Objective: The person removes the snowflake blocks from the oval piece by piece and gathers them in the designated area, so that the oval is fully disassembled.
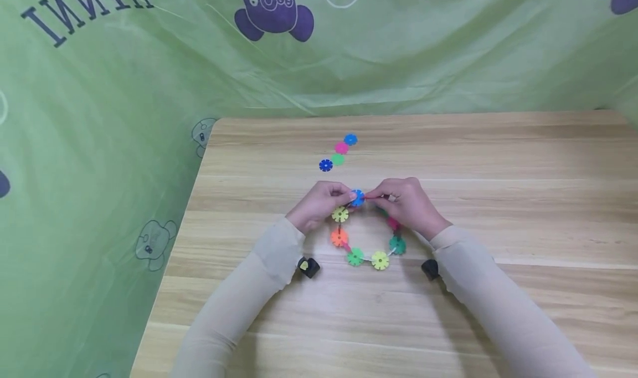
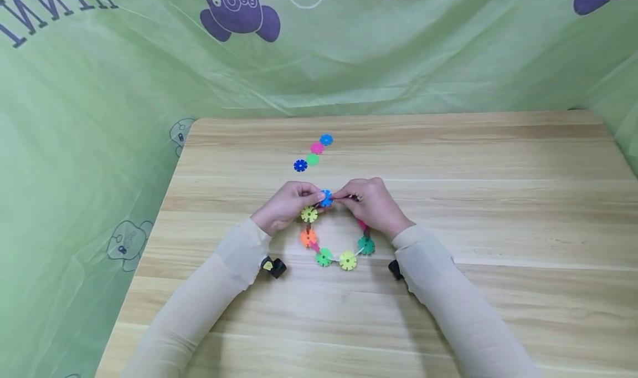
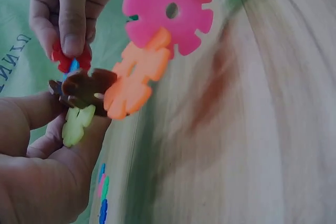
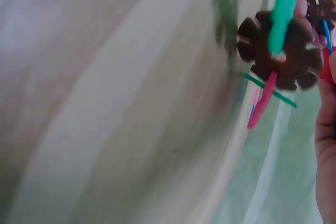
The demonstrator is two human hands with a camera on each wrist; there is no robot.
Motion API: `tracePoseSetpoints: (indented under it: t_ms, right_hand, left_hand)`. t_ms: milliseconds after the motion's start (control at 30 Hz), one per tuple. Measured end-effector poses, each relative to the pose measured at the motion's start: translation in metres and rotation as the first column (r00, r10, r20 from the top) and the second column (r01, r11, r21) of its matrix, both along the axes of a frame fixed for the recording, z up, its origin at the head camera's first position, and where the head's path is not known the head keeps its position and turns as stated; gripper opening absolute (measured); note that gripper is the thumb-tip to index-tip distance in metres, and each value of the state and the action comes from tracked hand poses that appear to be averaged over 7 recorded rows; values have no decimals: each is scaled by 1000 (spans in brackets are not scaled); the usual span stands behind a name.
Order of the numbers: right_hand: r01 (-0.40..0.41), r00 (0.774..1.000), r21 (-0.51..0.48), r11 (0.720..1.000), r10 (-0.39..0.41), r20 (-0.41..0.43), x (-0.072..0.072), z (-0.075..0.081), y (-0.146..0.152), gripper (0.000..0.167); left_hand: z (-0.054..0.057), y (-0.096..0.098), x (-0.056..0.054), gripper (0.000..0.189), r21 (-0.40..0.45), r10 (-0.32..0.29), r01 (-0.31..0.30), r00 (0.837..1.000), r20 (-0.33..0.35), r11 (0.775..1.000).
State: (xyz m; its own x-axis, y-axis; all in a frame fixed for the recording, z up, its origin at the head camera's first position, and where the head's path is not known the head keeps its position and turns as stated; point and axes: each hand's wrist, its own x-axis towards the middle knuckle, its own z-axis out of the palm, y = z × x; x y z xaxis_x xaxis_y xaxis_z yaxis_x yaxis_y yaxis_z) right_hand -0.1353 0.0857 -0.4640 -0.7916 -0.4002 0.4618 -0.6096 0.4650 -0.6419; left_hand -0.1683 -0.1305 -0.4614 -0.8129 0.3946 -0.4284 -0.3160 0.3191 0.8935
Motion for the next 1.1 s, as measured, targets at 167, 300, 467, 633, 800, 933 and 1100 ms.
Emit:
tracePoseSetpoints:
  t_ms: [167, 300, 467, 633, 800, 933, 1100]
  right_hand:
    - [16, 1000, 4, 1000, -16, -24, -5, 0, -2, 21]
    - [54, 998, 38, 998, -55, 39, -6, 2, -2, 20]
    - [63, 985, 118, 991, -81, 156, -7, 4, 6, 25]
    - [160, 926, 159, 974, -204, 316, -12, 4, 27, 27]
    - [228, 837, 240, 944, -316, 446, -19, 2, 48, 34]
    - [233, 795, 266, 935, -341, 501, -26, 0, 56, 41]
    - [230, 785, 261, 938, -337, 520, -39, -4, 53, 42]
  left_hand:
    - [2, 1, -2, 15, 38, 33, -34, 999, 10, 999]
    - [2, 2, -5, 16, 15, -1, 1, 1000, -11, 1000]
    - [3, 0, -4, 17, -35, -34, 33, 999, -30, 999]
    - [4, -8, 0, 21, -30, -38, 38, 999, -16, 999]
    - [4, -16, 5, 28, -35, -51, 51, 999, 8, 998]
    - [4, -20, 10, 31, -59, -72, 72, 997, 10, 996]
    - [3, -20, 19, 32, -92, -76, 78, 997, 19, 993]
